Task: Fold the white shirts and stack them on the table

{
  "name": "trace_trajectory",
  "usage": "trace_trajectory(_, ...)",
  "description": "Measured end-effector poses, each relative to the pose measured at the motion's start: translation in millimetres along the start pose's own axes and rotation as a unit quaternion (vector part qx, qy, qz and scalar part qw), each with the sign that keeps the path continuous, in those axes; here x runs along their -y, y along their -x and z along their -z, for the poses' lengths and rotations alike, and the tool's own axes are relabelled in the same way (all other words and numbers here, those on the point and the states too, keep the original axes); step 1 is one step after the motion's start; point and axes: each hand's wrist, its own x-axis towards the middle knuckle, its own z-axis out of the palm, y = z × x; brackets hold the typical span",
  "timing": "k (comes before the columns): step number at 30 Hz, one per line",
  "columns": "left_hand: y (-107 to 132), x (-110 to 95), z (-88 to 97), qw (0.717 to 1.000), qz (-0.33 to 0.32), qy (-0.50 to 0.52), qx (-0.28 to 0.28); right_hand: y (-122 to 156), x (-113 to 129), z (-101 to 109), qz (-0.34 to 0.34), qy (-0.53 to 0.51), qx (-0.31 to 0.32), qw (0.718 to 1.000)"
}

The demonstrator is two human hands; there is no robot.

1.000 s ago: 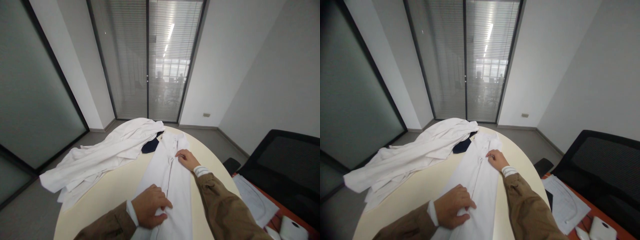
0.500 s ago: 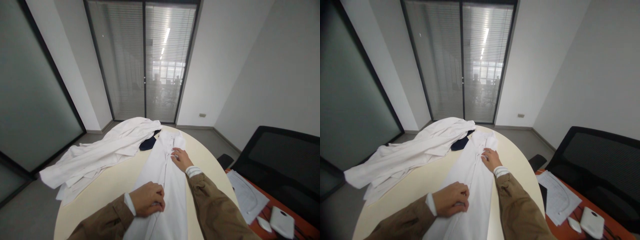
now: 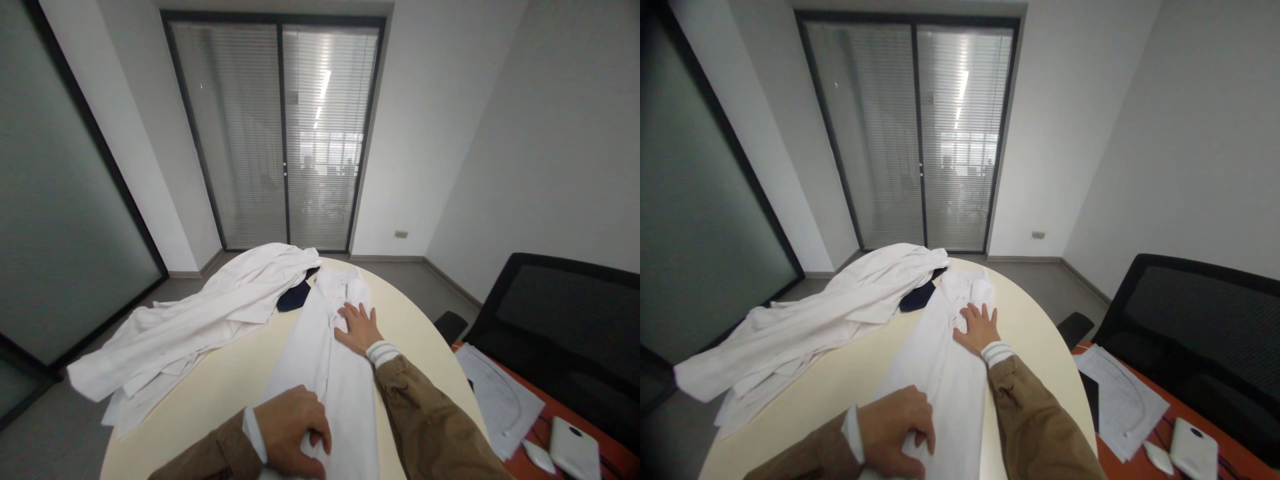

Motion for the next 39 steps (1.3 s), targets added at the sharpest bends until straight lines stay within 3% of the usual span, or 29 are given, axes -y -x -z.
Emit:
trace_trajectory(5,1.4,-0.6,0.3,0.999,0.026,0.015,-0.019,-9.5,11.4,7.8,0.020,-0.070,-0.041,0.997)
trace_trajectory(9,1.9,1.7,2.4,0.999,0.025,0.031,-0.017,-19.2,15.5,3.1,0.011,-0.128,-0.026,0.991)
trace_trajectory(15,1.5,4.7,9.5,0.996,0.006,0.042,-0.083,-22.7,5.7,-8.1,0.034,-0.239,-0.038,0.970)
trace_trajectory(18,0.4,4.6,8.1,0.996,-0.005,0.012,-0.086,-24.2,2.1,-11.9,0.042,-0.222,-0.040,0.973)
trace_trajectory(23,0.4,-1.2,-3.0,0.999,0.016,-0.038,-0.018,-24.1,2.5,-12.3,0.049,-0.166,-0.056,0.983)
trace_trajectory(27,-0.3,-6.5,-11.8,0.998,0.034,-0.057,-0.008,-18.0,6.4,-6.9,0.104,-0.117,-0.060,0.986)
trace_trajectory(32,-2.8,-8.1,-16.9,0.999,0.018,-0.037,0.013,-11.0,9.1,-4.0,0.118,-0.045,0.063,0.990)
trace_trajectory(35,-3.0,-12.7,-11.7,0.999,-0.022,0.011,0.039,-9.1,7.5,0.5,0.125,-0.036,0.103,0.986)
trace_trajectory(37,-2.6,-16.2,-3.0,0.998,-0.041,0.044,0.004,-7.2,6.7,4.6,0.137,-0.037,0.107,0.984)
trace_trajectory(39,-3.5,-15.2,8.6,0.996,-0.025,0.047,-0.069,-5.4,7.0,7.2,0.144,-0.042,0.097,0.984)
